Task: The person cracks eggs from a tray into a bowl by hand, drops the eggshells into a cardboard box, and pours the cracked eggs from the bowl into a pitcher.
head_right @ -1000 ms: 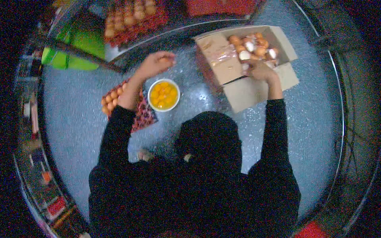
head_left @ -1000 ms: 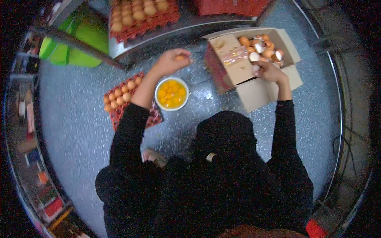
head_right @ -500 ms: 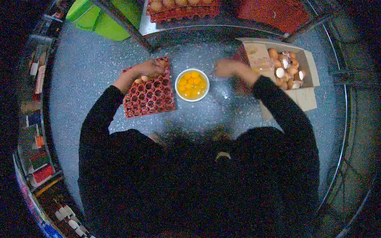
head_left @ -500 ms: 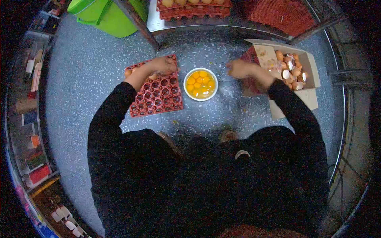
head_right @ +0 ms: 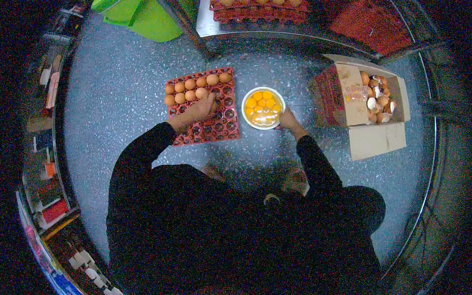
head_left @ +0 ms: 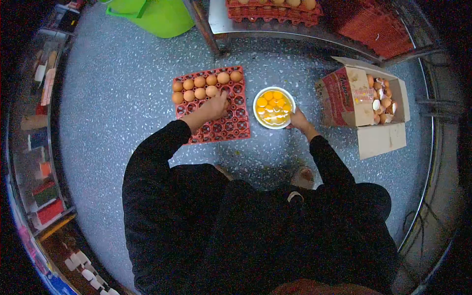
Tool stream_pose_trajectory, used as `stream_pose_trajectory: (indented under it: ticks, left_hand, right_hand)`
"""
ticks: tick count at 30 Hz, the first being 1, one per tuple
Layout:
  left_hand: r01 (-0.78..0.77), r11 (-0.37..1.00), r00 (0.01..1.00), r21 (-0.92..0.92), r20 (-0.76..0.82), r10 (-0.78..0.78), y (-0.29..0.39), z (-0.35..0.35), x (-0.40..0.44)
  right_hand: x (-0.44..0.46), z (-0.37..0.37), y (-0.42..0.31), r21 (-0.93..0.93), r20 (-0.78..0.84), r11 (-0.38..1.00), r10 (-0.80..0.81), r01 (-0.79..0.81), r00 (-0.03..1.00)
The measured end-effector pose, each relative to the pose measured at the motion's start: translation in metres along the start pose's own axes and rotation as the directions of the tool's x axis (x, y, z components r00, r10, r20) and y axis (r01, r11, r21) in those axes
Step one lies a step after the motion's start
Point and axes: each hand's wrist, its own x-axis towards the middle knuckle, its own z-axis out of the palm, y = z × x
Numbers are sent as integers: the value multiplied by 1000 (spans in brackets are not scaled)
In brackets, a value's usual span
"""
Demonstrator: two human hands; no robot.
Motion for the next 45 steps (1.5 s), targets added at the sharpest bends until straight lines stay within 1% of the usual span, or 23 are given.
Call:
stream_pose_trajectory:
  ticks: [1, 5, 8, 11, 13, 17, 18, 20, 22, 24, 26, 27, 29, 32, 33, 34, 36, 38, 40, 41, 42, 44, 45]
  left_hand:
    - [-191, 938, 979, 291, -18, 205, 1, -1, 3]
    - [-99, 987, 983, 128, -143, 118, -13, 21, 14]
    - [-103, 977, 990, 185, -79, 120, 9, -1, -3]
    - [-123, 972, 983, 202, -107, 147, 7, 3, 1]
    - [-112, 943, 989, 313, -61, 137, 11, -2, 1]
    - [-93, 950, 991, 298, -61, 117, 16, -17, 1]
    - [-75, 957, 983, 279, -141, 118, 12, -14, 5]
    - [-62, 962, 964, 266, -234, 127, 6, -10, 10]
    - [-34, 981, 935, 192, -340, 99, 4, -18, 13]
    - [8, 949, 827, 316, -535, 171, 8, -27, 8]
    - [-23, 973, 847, 231, -513, 142, 1, -31, 13]
    - [12, 984, 885, 179, -461, 73, 2, -36, 13]
    - [42, 989, 908, 142, -418, 22, 1, -43, 14]
    - [-61, 981, 815, 186, -558, 157, 0, -53, 14]
    - [-14, 990, 826, 140, -556, 91, 3, -57, 11]
    - [34, 995, 835, 93, -550, 23, 13, -69, 4]
    - [30, 999, 857, 44, -515, -4, 36, -107, -7]
    - [-189, 980, 600, -68, -797, 61, 65, -160, -10]
    - [-261, 964, 314, -47, -949, 39, 91, -229, -12]
    - [-311, 948, 97, 64, -990, 98, 103, -268, -11]
    - [-396, 916, 104, -67, -994, -28, 134, -308, -33]
    - [-426, 904, -100, 38, -995, -5, 170, -374, -56]
    - [-342, 924, -234, 168, -968, 89, 171, -403, -48]
  right_hand:
    - [8, 3, 13, 16, -69, 998, -52, 53, 996]
    - [4, 6, 16, 29, -160, 990, -129, 135, 979]
    - [11, 8, 25, 14, -159, 975, -217, 222, 963]
    - [15, 3, 28, 3, -147, 983, -179, 181, 973]
    - [4, 4, 18, 3, -161, 978, -205, 208, 965]
    - [-11, 5, 0, 97, -161, 969, -211, 228, 964]
    - [-19, 4, -8, 94, -163, 968, -217, 234, 962]
    - [-39, -2, -34, 43, -71, 960, -273, 276, 959]
    - [-45, -13, -45, -175, -97, 960, -238, 219, 967]
    - [-77, -14, -75, -244, -142, 939, -282, 242, 949]
    - [-77, -32, -82, -220, 20, 942, -255, 253, 967]
    - [-84, -36, -89, -227, -1, 931, -294, 286, 956]
    - [-102, -43, -104, -18, -137, 959, -284, 284, 949]
    - [-160, -60, -162, -106, -87, 962, -262, 252, 961]
    - [-166, -70, -171, -148, -76, 950, -289, 276, 954]
    - [-182, -73, -186, -84, -113, 954, -295, 287, 949]
    - [-226, -79, -222, -54, -122, 944, -329, 325, 936]
    - [-247, -91, -246, -89, -158, 956, -290, 279, 944]
    - [-263, -105, -266, -88, -160, 940, -340, 330, 927]
    - [-270, -113, -275, -110, -163, 933, -358, 343, 919]
    - [-279, -120, -286, -135, -166, 924, -377, 357, 911]
    - [-303, -130, -310, -140, -180, 921, -384, 363, 906]
    - [-296, -142, -316, -77, -228, 915, -403, 396, 887]
